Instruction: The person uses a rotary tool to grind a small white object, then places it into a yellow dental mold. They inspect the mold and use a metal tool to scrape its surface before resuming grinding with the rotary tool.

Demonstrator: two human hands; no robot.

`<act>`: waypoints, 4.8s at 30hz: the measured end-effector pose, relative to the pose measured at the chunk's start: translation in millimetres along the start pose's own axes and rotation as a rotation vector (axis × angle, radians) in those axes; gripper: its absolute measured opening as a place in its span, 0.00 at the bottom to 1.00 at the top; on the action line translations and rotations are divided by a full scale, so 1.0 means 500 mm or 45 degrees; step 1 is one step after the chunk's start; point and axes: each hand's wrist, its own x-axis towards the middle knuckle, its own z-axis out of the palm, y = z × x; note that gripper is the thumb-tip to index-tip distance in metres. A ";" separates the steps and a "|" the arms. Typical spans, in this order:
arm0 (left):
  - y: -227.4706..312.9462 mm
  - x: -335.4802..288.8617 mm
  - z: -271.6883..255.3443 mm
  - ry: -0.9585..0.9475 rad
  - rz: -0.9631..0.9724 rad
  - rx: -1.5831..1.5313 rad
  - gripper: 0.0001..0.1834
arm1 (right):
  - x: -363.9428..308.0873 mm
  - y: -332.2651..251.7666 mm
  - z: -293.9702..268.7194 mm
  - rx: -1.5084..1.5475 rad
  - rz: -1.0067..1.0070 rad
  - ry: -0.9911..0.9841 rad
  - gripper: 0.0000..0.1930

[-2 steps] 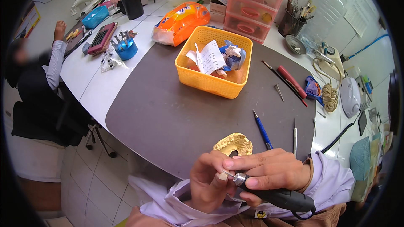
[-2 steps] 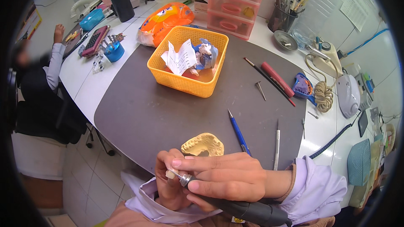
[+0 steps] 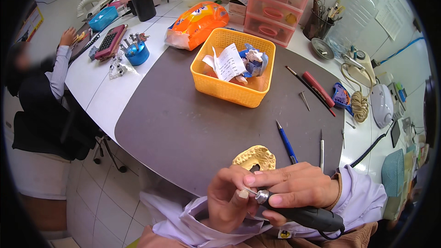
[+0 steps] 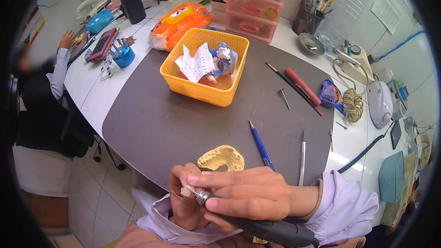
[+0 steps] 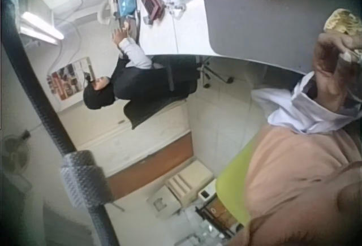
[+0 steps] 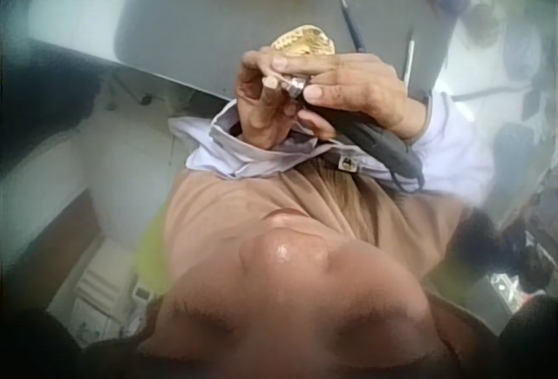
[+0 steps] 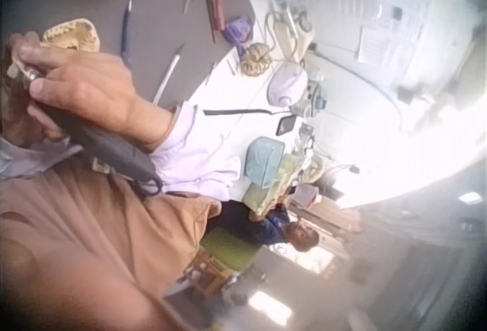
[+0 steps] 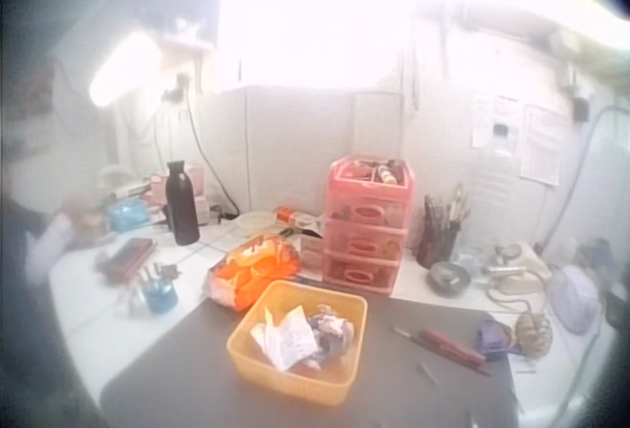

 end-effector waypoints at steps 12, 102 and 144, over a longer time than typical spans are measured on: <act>0.001 0.000 -0.002 -0.014 0.003 0.051 0.07 | -0.004 -0.015 -0.006 0.035 0.171 -0.082 0.25; 0.017 -0.001 0.004 -0.047 0.058 0.264 0.07 | -0.005 -0.034 -0.005 0.077 0.256 -0.029 0.22; 0.008 -0.003 0.004 0.012 -0.048 0.021 0.08 | -0.012 -0.007 0.005 -0.022 0.005 0.016 0.18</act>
